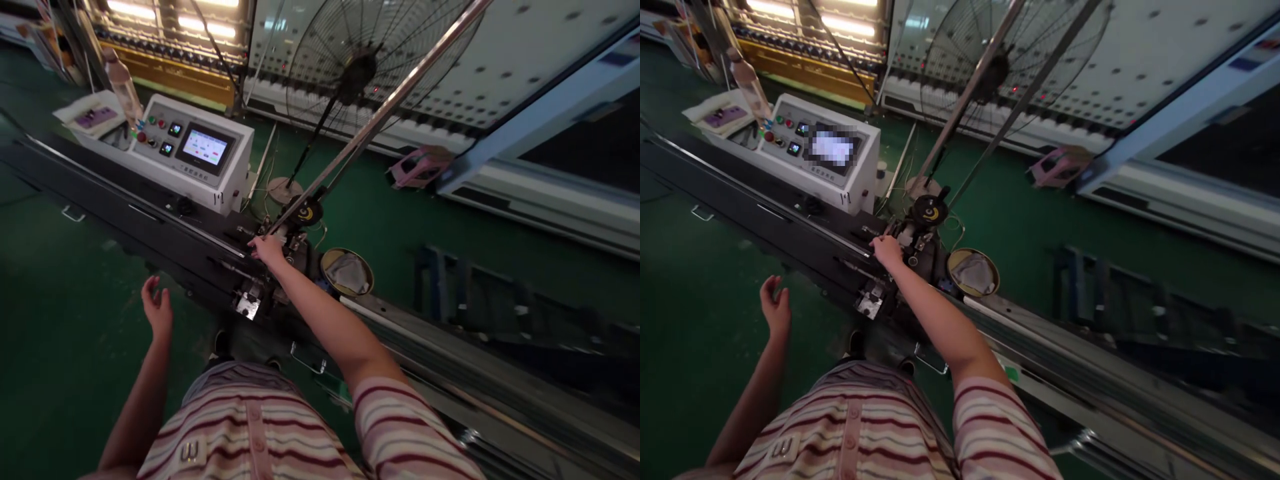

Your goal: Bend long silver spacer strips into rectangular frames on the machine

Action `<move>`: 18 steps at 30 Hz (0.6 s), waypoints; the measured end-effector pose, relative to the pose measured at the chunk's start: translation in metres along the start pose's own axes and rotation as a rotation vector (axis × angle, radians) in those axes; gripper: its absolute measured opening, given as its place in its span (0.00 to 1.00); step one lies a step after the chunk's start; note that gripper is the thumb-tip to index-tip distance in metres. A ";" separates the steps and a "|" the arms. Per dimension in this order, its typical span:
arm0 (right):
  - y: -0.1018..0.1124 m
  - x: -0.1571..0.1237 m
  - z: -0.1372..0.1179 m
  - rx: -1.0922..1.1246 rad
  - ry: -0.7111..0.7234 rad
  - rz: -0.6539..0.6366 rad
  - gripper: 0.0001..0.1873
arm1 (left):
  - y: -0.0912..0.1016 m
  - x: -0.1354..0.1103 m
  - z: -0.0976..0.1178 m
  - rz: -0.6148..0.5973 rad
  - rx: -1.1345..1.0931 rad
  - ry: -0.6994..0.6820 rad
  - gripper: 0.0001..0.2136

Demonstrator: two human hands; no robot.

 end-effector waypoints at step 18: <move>0.164 -0.126 -0.031 0.508 -0.070 0.121 0.16 | -0.203 -0.017 0.112 -0.747 -0.421 0.379 0.53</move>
Point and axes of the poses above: each hand's wrist, its own x-axis towards the middle knuckle, its own y-axis out of the back of the hand, z = x × y, the point moved 1 cm from there along x, towards the middle knuckle, and after that the axes turned 14 degrees about y, right-handed, at the moved point
